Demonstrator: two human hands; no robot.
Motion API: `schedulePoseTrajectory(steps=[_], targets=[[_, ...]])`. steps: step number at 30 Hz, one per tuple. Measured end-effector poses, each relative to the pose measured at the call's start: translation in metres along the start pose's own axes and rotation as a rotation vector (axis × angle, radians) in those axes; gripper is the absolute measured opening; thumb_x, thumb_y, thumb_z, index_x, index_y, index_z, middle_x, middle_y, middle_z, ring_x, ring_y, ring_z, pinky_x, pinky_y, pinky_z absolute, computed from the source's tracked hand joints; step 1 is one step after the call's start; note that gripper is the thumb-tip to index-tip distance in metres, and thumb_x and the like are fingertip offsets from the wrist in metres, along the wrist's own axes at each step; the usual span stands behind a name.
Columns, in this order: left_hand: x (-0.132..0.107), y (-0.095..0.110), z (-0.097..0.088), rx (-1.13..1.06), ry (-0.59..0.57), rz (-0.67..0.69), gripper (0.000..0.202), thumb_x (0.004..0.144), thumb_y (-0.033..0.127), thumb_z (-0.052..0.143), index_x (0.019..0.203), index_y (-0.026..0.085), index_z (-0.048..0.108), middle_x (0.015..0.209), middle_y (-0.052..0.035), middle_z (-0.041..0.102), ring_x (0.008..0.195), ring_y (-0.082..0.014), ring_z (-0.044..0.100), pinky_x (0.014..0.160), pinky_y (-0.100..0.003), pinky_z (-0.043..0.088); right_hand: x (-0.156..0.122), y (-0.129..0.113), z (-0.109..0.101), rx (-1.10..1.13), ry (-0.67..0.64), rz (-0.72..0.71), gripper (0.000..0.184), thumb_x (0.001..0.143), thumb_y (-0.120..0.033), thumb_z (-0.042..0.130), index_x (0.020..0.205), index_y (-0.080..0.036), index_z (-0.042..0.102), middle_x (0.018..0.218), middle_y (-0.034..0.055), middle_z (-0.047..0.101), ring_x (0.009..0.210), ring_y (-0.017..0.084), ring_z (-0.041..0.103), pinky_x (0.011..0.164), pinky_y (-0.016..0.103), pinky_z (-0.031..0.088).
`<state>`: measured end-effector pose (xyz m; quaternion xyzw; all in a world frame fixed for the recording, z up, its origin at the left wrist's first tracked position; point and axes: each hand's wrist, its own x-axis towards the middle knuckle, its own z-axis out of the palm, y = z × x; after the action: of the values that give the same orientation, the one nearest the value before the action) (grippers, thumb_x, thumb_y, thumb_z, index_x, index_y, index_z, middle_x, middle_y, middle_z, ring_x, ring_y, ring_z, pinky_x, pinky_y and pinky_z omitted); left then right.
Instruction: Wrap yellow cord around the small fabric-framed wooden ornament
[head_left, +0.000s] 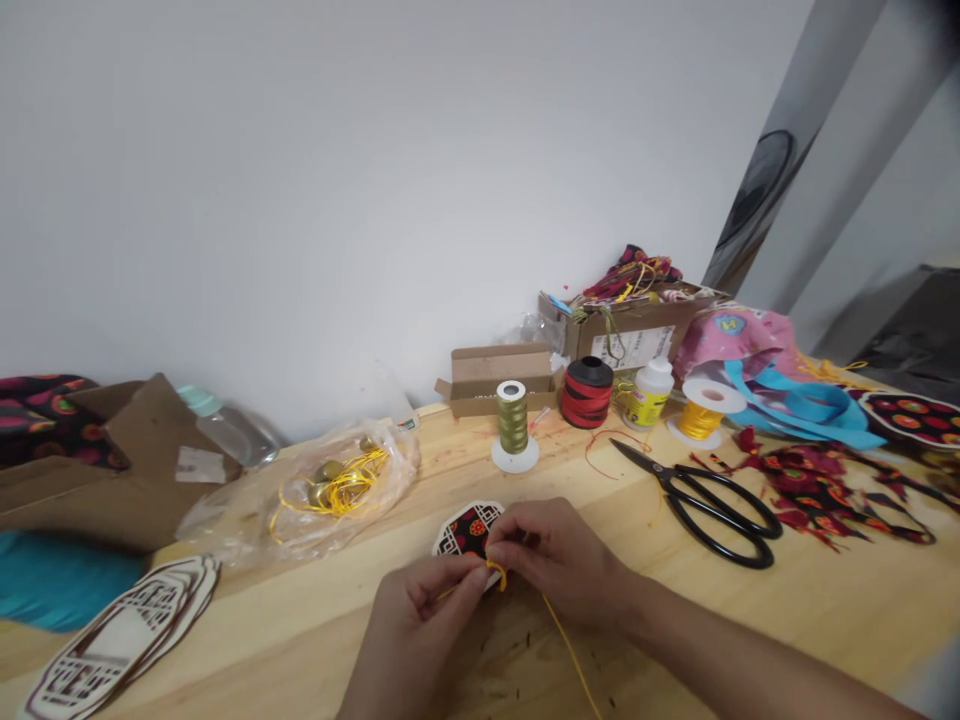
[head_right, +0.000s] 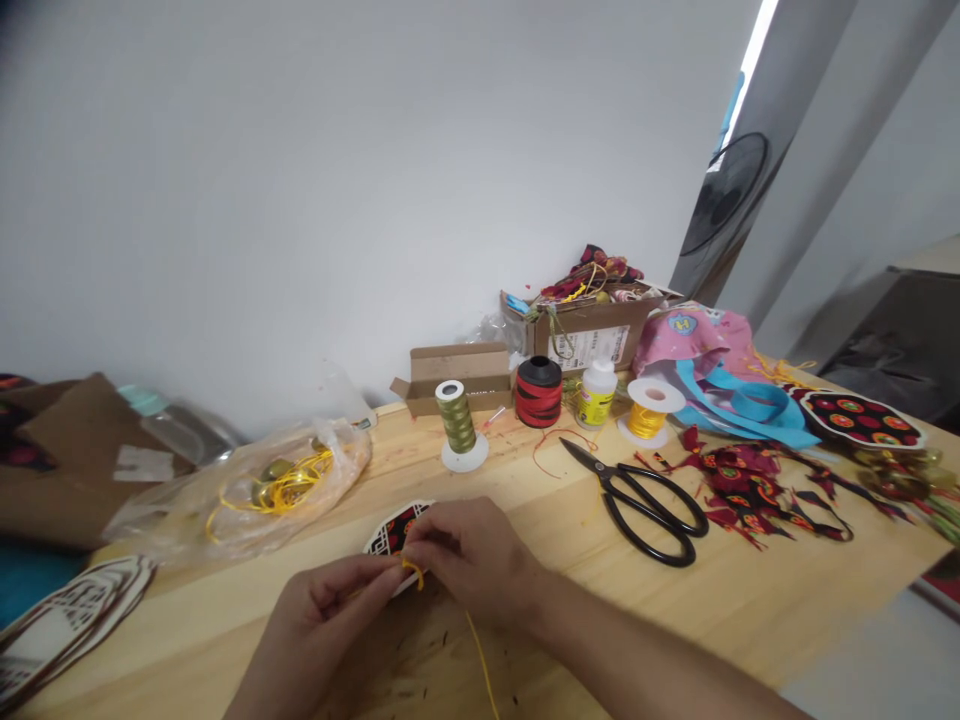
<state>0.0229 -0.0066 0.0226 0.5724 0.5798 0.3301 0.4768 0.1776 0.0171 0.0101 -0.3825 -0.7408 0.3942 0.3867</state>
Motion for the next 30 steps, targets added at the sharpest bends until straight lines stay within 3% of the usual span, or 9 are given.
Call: schedulePoseTrajectory(steps=[5,11,17,22,30], targets=[[0.001,-0.005,-0.001,-0.046,0.017,0.003,0.017,0.064,0.030,0.060,0.072,0.018,0.070,0.070,-0.0017,0.072,0.067,-0.0175,0.061,0.058,-0.018,0.045,-0.001,0.000,0.000,0.007,-0.003,-0.015,0.011,0.073,-0.015,0.051,0.069,-0.014,0.061,0.057,-0.0025,0.055,0.052,0.007,0.044,0.050,0.015,0.035],[0.001,-0.008,-0.003,0.071,0.026,0.100,0.017,0.064,0.030,0.060,0.073,0.020,0.071,0.066,-0.0003,0.071,0.063,-0.0185,0.061,0.056,-0.020,0.046,0.000,-0.004,-0.002,0.026,0.023,0.070,0.012,0.073,-0.016,0.049,0.065,-0.012,0.058,0.053,-0.0037,0.050,0.049,0.006,0.041,0.046,0.015,0.031],[0.000,-0.007,-0.004,0.177,0.024,0.137,0.020,0.065,0.033,0.057,0.060,0.018,0.069,0.058,0.0001,0.069,0.059,-0.0183,0.059,0.052,-0.020,0.044,0.000,-0.001,0.000,0.126,0.018,0.148,0.014,0.072,-0.017,0.049,0.062,-0.011,0.057,0.052,-0.0036,0.048,0.049,0.006,0.040,0.046,0.016,0.032],[-0.002,-0.008,-0.004,0.188,0.048,0.122,0.020,0.064,0.034,0.057,0.059,0.018,0.069,0.057,-0.0005,0.068,0.054,-0.0167,0.057,0.048,-0.019,0.043,0.002,0.006,0.001,0.184,-0.053,0.194,0.013,0.071,-0.022,0.052,0.067,-0.012,0.058,0.052,-0.0031,0.050,0.046,0.006,0.041,0.044,0.016,0.031],[-0.003,-0.008,-0.004,0.005,-0.019,0.024,0.023,0.065,0.035,0.057,0.072,0.018,0.070,0.062,-0.0023,0.069,0.059,-0.0175,0.059,0.050,-0.018,0.045,-0.001,0.002,0.001,0.043,-0.060,0.121,0.013,0.073,-0.024,0.051,0.067,-0.014,0.058,0.054,-0.0024,0.053,0.049,0.007,0.045,0.046,0.016,0.033]])
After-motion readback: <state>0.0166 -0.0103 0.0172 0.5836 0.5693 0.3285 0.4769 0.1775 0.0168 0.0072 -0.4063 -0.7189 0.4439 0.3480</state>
